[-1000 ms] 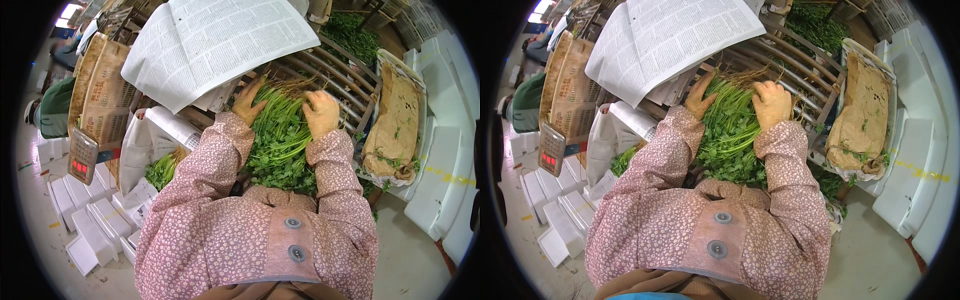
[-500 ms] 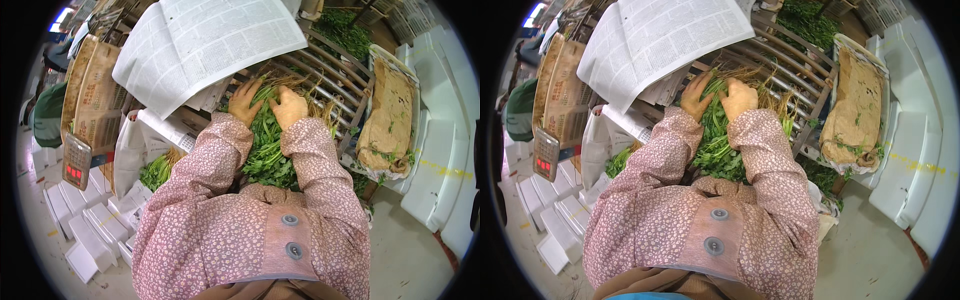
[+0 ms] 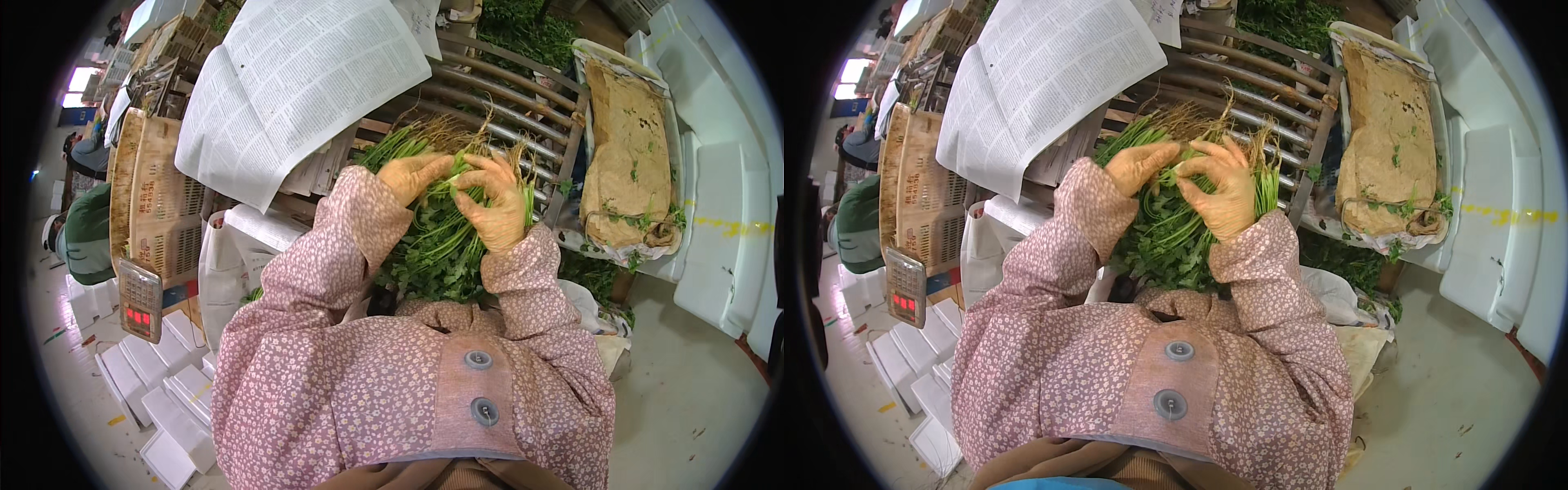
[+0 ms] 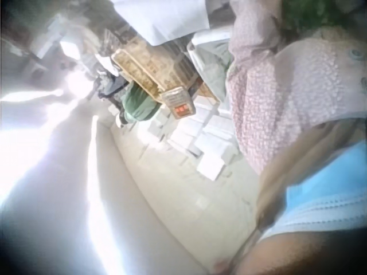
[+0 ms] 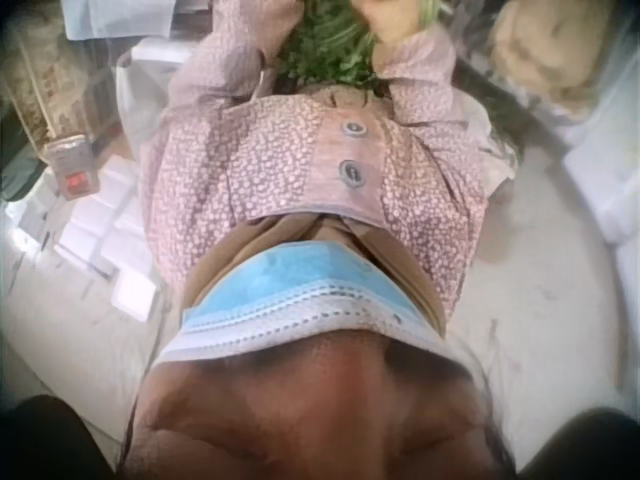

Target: The person gathers bunches of leafy green vegetables from a metal rack, aligns them by hand, and places them into a white styrofoam box lined with newspaper. The person repeats this process, moving vegetables from the rack to the box and occasionally adjusting the arrangement.

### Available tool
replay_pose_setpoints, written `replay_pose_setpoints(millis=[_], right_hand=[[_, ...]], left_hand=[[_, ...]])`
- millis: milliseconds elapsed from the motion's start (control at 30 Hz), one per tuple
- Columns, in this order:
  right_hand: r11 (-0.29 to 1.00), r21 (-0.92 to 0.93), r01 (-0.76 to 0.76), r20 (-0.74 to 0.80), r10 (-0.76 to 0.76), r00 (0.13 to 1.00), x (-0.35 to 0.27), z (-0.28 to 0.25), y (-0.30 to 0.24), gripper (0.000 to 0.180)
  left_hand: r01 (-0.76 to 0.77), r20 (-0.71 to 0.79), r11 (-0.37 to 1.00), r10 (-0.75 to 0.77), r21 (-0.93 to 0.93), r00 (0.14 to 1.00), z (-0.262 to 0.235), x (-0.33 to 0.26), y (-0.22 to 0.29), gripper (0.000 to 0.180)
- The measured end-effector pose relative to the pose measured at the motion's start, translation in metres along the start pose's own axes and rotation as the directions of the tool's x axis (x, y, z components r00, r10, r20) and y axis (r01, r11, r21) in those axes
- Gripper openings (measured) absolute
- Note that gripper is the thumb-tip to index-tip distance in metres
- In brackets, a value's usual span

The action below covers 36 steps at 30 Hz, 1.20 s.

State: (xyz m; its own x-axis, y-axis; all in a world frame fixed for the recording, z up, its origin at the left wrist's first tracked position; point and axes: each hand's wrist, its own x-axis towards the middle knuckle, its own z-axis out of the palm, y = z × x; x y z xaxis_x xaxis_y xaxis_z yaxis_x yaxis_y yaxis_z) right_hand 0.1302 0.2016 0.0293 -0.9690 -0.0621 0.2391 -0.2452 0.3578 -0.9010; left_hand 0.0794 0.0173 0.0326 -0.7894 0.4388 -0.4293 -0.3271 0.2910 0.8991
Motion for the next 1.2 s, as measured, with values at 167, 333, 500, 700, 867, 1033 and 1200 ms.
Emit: replay_pose_setpoints(millis=[167,333,500,700,867,1033,1200], right_hand=[[0.934,0.229,-0.275,0.015,0.279,0.960,-0.003,0.006,0.027,0.018],[0.952,-0.268,-0.147,0.054,0.167,0.984,-0.016,0.023,0.031,0.060],[0.769,-0.638,0.040,0.247,0.156,0.956,-0.037,0.030,0.055,0.055],[0.728,-0.684,0.048,0.279,0.200,0.939,-0.037,0.037,0.060,0.050],[0.869,0.373,-0.324,0.122,0.300,0.946,-0.032,-0.018,0.046,0.051],[0.636,0.463,-0.618,0.339,0.517,0.786,-0.057,-0.087,-0.052,0.038],[0.885,0.295,-0.360,-0.447,0.461,0.767,-0.133,-0.144,-0.004,0.031]], left_hand=[[0.069,0.207,0.980,-0.029,-0.189,0.978,0.013,-0.005,-0.041,0.047],[0.082,-0.017,0.984,-0.086,-0.161,0.996,0.019,-0.027,-0.042,0.026],[-0.109,-0.402,0.987,0.054,-0.117,0.914,0.009,-0.089,-0.017,0.029],[-0.702,-0.559,0.567,0.443,-0.431,0.701,-0.059,-0.140,0.030,0.036],[-0.430,-0.096,0.861,0.420,-0.271,0.902,0.010,-0.087,0.083,0.036],[0.117,0.401,0.919,0.048,-0.377,0.915,0.127,-0.030,0.007,0.035],[-0.408,0.390,0.838,0.261,0.363,0.883,0.146,-0.016,0.041,0.053]])
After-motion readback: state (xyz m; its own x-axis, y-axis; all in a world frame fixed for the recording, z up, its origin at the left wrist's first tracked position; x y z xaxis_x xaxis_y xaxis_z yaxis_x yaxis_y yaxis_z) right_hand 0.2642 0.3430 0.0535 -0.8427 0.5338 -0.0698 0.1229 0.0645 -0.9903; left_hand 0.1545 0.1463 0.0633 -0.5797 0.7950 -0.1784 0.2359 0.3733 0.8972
